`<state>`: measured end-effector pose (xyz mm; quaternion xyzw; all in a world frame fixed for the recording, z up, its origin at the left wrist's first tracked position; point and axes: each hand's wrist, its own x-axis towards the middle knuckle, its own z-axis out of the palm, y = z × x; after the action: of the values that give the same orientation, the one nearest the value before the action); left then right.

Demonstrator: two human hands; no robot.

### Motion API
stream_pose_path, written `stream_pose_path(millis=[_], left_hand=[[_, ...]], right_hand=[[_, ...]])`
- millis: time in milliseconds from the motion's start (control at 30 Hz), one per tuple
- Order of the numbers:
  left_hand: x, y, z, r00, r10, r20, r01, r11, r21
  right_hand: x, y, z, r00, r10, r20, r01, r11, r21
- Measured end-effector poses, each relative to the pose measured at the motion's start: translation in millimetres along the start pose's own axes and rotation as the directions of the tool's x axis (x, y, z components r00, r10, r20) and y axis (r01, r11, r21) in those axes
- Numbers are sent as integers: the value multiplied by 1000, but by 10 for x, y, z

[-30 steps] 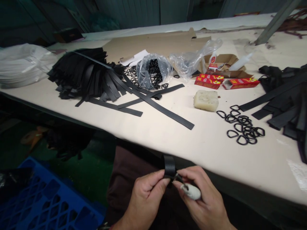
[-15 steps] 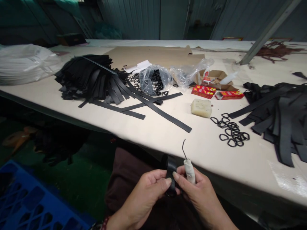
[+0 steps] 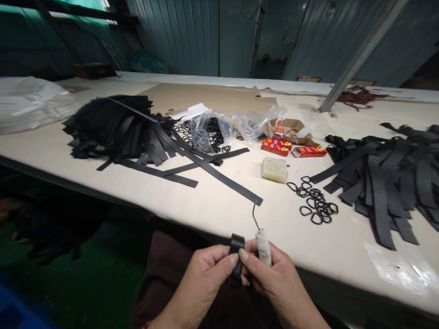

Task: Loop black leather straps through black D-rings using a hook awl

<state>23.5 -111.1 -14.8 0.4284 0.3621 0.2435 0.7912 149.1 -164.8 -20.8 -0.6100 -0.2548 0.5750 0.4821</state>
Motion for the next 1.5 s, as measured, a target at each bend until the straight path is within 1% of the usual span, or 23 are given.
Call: stream_pose_path(millis=[67, 100, 133, 167, 200, 267, 367, 400, 433, 467, 533, 567, 600, 633, 700, 800, 867, 933, 1067, 1167, 1333, 1400, 1500], left_hand=[[36, 50, 22, 1000, 14, -15, -14, 1000, 6], [50, 66, 29, 1000, 13, -25, -13, 1000, 10], [62, 76, 35, 999, 12, -36, -11, 1000, 15], [72, 82, 39, 999, 13, -44, -12, 1000, 20], [79, 84, 41, 999, 21, -44, -20, 999, 27], [90, 89, 43, 999, 47, -27, -46, 998, 42], [93, 111, 43, 996, 82, 25, -83, 995, 63], [92, 124, 42, 996, 81, 44, -84, 994, 70], [90, 137, 42, 995, 77, 59, -81, 993, 81], [89, 150, 42, 995, 72, 69, -79, 992, 99], [88, 168, 40, 995, 66, 73, -77, 985, 153], [89, 171, 40, 995, 69, 68, -81, 980, 181], [89, 170, 40, 995, 73, 64, -84, 975, 207], [90, 166, 40, 996, 73, 59, -85, 969, 230], [90, 149, 45, 997, 62, 50, -74, 957, 281], [88, 122, 57, 998, 50, 39, -61, 935, 350], [90, 112, 67, 997, 62, 37, -71, 923, 377], [97, 108, 76, 995, 87, 43, -97, 917, 388], [119, 114, 86, 987, 148, 57, -158, 896, 415], [128, 119, 82, 983, 173, 67, -184, 876, 446], [115, 101, 65, 975, 212, 73, -221, 859, 462], [105, 90, 63, 971, 229, 74, -236, 845, 480], [96, 86, 66, 961, 260, 95, -271, 810, 521]], right_hand=[[22, -55, -12, 999, -26, -32, 26, 1000, 6], [35, -64, -24, 994, -83, -69, 81, 996, -20], [49, -61, -40, 978, -179, -102, 172, 982, -80], [64, -50, -60, 945, -306, -119, 285, 944, -166], [79, -35, -83, 891, -442, -106, 405, 878, -256], [105, -3, -133, 766, -642, 4, 592, 704, -391], [116, 34, -210, 628, -760, 170, 727, 493, -479], [111, 44, -234, 570, -789, 229, 762, 403, -507], [104, 54, -255, 492, -822, 288, 793, 285, -539], [96, 62, -276, 399, -850, 345, 808, 148, -570], [82, 69, -312, 217, -868, 446, 774, -125, -620], [77, 65, -328, 149, -860, 487, 737, -232, -635], [74, 54, -344, 96, -846, 524, 706, -313, -636], [72, 36, -359, 72, -826, 559, 685, -366, -629], [67, -11, -389, 80, -782, 618, 678, -412, -609], [52, -79, -438, 100, -755, 648, 688, -418, -593], [41, -100, -476, 125, -736, 665, 699, -410, -586], [34, -97, -514, 168, -709, 685, 711, -395, -582], [36, -58, -558, 169, -714, 679, 743, -360, -564], [43, -17, -538, 173, -767, 618, 750, -304, -587], [74, 50, -485, 150, -844, 514, 736, -252, -629], [94, 53, -491, 118, -845, 522, 745, -272, -609], [119, 15, -511, 57, -818, 572, 761, -335, -556]])
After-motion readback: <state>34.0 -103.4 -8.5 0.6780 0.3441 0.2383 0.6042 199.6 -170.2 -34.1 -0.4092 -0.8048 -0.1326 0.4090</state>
